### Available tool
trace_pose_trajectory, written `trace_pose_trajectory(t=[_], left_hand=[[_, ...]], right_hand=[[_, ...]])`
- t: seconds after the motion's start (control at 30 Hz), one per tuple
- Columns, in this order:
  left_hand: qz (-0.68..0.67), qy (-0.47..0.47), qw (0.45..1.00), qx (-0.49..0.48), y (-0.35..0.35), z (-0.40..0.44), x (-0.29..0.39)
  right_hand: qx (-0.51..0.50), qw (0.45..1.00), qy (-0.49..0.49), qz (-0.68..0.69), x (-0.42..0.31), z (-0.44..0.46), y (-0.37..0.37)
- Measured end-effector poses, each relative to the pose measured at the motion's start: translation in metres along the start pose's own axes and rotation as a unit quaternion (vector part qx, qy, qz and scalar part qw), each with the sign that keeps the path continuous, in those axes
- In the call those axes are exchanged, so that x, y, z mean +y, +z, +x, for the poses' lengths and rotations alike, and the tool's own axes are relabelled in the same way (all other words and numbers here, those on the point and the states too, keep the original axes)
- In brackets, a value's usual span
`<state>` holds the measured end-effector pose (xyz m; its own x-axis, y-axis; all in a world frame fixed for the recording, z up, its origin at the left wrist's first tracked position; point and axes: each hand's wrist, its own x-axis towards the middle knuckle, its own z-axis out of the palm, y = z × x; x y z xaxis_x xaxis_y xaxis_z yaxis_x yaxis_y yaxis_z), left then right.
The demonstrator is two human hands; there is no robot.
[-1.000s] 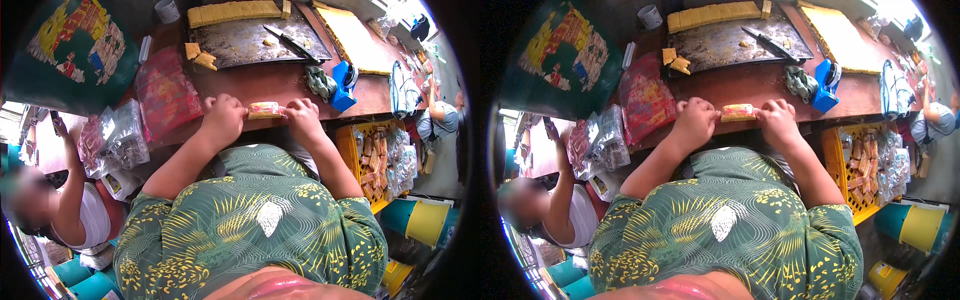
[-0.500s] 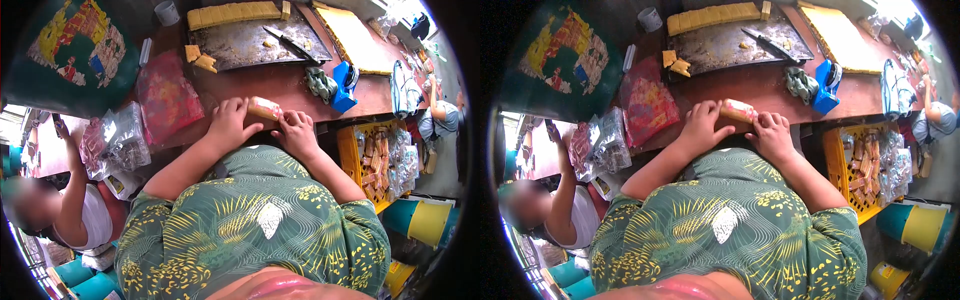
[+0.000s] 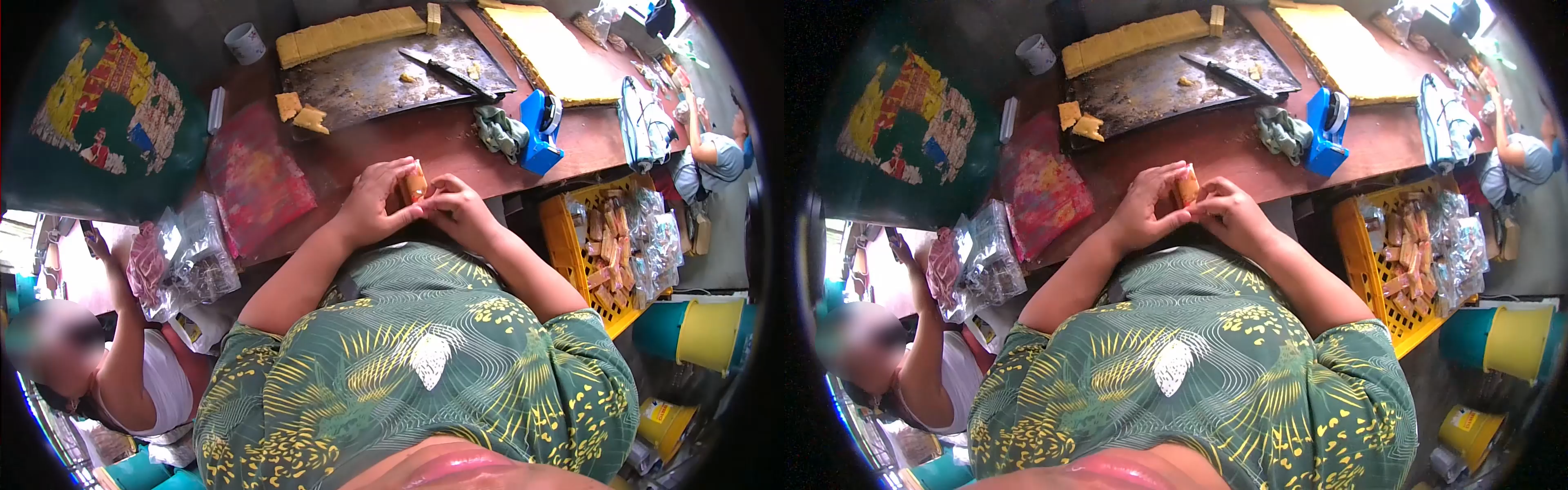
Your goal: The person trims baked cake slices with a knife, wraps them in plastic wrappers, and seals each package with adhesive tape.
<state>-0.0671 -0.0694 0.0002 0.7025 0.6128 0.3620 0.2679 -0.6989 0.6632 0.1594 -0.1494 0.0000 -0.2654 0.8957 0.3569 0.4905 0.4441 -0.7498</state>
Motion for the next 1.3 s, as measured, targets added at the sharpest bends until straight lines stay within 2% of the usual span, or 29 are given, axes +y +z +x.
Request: trace_pose_trajectory(t=[0.03, 0.13, 0.23, 0.27, 0.3, 0.33, 0.37, 0.4, 0.47, 0.5, 0.57, 0.6, 0.7, 0.73, 0.83, 0.93, 1.03, 1.13, 1.17, 1.2, 1.23, 1.27, 1.3], left_hand=[[0.034, -0.011, 0.999, 0.001, 0.003, -0.001, 0.005], [0.130, -0.040, 0.991, -0.011, 0.012, -0.001, 0.007], [0.181, -0.009, 0.983, -0.005, 0.014, -0.002, 0.007], [0.187, 0.000, 0.982, 0.000, 0.014, -0.002, 0.007], [0.191, 0.008, 0.982, 0.005, 0.015, -0.002, 0.009], [0.195, 0.016, 0.981, 0.010, 0.015, -0.003, 0.010], [0.190, 0.017, 0.982, 0.013, 0.017, -0.004, 0.010], [0.185, 0.019, 0.982, 0.016, 0.018, -0.004, 0.009], [0.179, 0.024, 0.983, 0.020, 0.020, -0.003, 0.008], [0.176, 0.027, 0.984, 0.021, 0.020, -0.003, 0.007], [0.187, 0.037, 0.981, 0.026, 0.019, -0.003, 0.008], [0.199, 0.043, 0.979, 0.031, 0.018, -0.003, 0.010], [0.218, 0.048, 0.974, 0.032, 0.017, -0.005, 0.015], [0.224, 0.048, 0.973, 0.033, 0.016, -0.004, 0.015], [0.169, 0.061, 0.983, 0.050, 0.018, -0.006, 0.009], [0.138, 0.070, 0.986, 0.068, 0.017, -0.006, 0.007], [0.093, 0.063, 0.990, 0.085, 0.018, -0.007, 0.006], [0.077, 0.073, 0.989, 0.101, 0.022, -0.007, 0.002], [0.075, 0.074, 0.989, 0.100, 0.022, -0.007, 0.002], [0.072, 0.076, 0.989, 0.099, 0.022, -0.006, 0.001], [0.071, 0.078, 0.989, 0.100, 0.022, -0.005, 0.001], [0.074, 0.077, 0.990, 0.096, 0.021, -0.005, 0.001], [0.078, 0.075, 0.990, 0.092, 0.021, -0.005, 0.001]], right_hand=[[0.009, 1.000, 0.005, -0.002, 0.003, 0.002, -0.002], [-0.022, 0.990, 0.139, 0.018, -0.004, 0.011, -0.007], [0.049, 0.996, 0.067, -0.026, -0.014, 0.010, -0.032], [0.136, 0.988, -0.012, -0.072, -0.013, 0.011, -0.049], [0.190, 0.980, 0.017, -0.055, -0.008, 0.007, -0.071], [0.282, 0.957, 0.058, -0.048, 0.013, -0.001, -0.093], [0.350, 0.925, 0.103, -0.106, 0.001, -0.003, -0.121], [0.392, 0.902, 0.148, -0.104, 0.021, -0.012, -0.147], [0.323, 0.904, 0.244, -0.136, 0.099, -0.042, -0.204], [0.307, 0.890, 0.332, -0.064, 0.091, -0.037, -0.204], [0.264, 0.825, 0.492, 0.083, 0.060, -0.017, -0.196], [0.268, 0.826, 0.479, 0.125, 0.067, -0.013, -0.193], [0.290, 0.920, 0.257, 0.055, 0.120, -0.024, -0.184], [0.330, 0.908, 0.246, -0.083, 0.095, -0.020, -0.172], [0.306, 0.886, 0.086, -0.336, 0.051, -0.034, -0.150], [0.284, 0.848, 0.158, -0.419, 0.079, -0.072, -0.147], [0.285, 0.857, 0.201, -0.380, 0.084, -0.085, -0.148], [0.246, 0.921, 0.212, -0.215, 0.043, -0.058, -0.110], [0.215, 0.958, 0.140, -0.125, 0.038, -0.048, -0.091], [0.136, 0.973, 0.169, -0.084, 0.020, -0.038, -0.075], [0.084, 0.985, 0.146, -0.036, 0.005, -0.028, -0.056], [0.028, 0.997, 0.047, -0.050, -0.008, -0.017, -0.042], [-0.014, 0.999, 0.036, 0.023, -0.020, -0.008, -0.030]])
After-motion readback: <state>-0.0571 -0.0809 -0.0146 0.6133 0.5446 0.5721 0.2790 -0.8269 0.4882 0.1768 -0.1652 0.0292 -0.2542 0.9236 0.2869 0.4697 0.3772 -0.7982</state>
